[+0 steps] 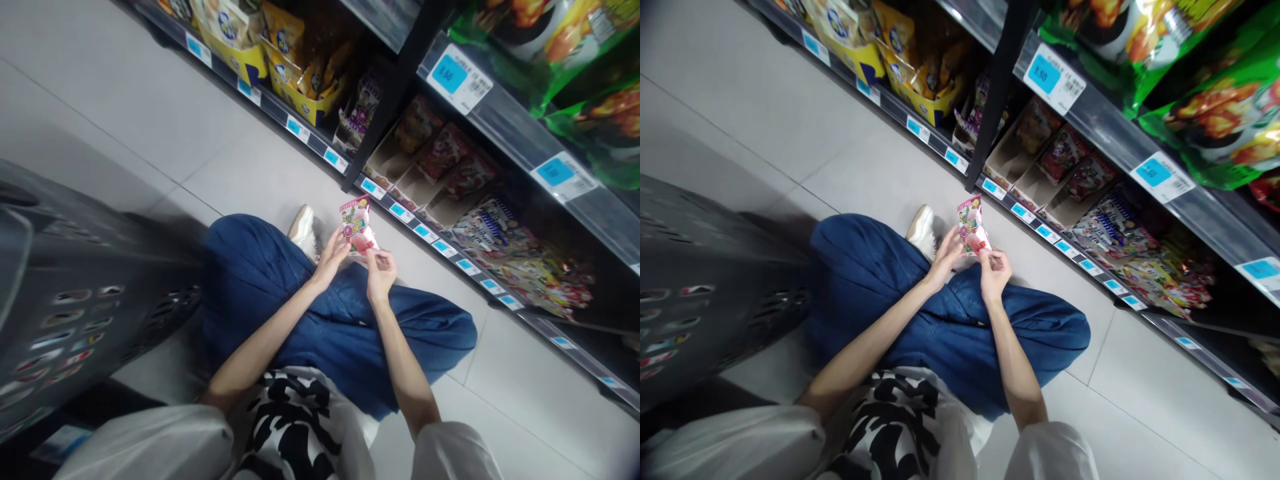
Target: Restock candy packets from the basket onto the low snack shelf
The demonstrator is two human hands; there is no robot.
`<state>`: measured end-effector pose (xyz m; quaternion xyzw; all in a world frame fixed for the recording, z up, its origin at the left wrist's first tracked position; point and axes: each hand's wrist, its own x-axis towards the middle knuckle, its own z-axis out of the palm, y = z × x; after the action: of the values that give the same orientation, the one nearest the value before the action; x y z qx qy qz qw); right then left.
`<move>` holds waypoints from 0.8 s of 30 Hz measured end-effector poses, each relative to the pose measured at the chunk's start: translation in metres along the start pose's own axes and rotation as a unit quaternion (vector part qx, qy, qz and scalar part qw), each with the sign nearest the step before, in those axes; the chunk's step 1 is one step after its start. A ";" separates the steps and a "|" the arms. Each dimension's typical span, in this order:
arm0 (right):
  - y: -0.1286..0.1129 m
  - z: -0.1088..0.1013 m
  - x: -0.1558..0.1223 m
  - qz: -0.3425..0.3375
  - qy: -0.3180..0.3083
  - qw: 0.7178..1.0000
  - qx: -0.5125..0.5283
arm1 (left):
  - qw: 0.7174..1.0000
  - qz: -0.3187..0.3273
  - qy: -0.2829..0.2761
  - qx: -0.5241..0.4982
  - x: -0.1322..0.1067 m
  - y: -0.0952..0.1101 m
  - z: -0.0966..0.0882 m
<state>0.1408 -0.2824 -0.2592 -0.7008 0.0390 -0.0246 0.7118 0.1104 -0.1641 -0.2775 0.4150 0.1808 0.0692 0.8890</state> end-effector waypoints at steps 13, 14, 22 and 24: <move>-0.009 0.007 -0.027 -0.397 -0.280 0.855 -0.181 | 0.934 -0.175 -0.115 -0.288 -0.006 0.036 0.001; -0.009 0.008 -0.027 -0.395 -0.283 0.855 -0.180 | 0.932 -0.177 -0.115 -0.294 -0.006 0.035 0.001; -0.004 0.005 -0.025 -0.352 -0.298 0.862 -0.212 | 0.937 -0.174 -0.087 -0.291 -0.005 0.034 0.002; -0.003 0.005 -0.026 -0.343 -0.298 0.865 -0.213 | 0.938 -0.173 -0.082 -0.290 -0.005 0.034 0.002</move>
<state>0.1159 -0.2755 -0.2555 -0.7783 -0.4138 -0.0481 0.4697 0.1072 -0.1448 -0.2488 0.1062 0.1485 -0.0705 0.9807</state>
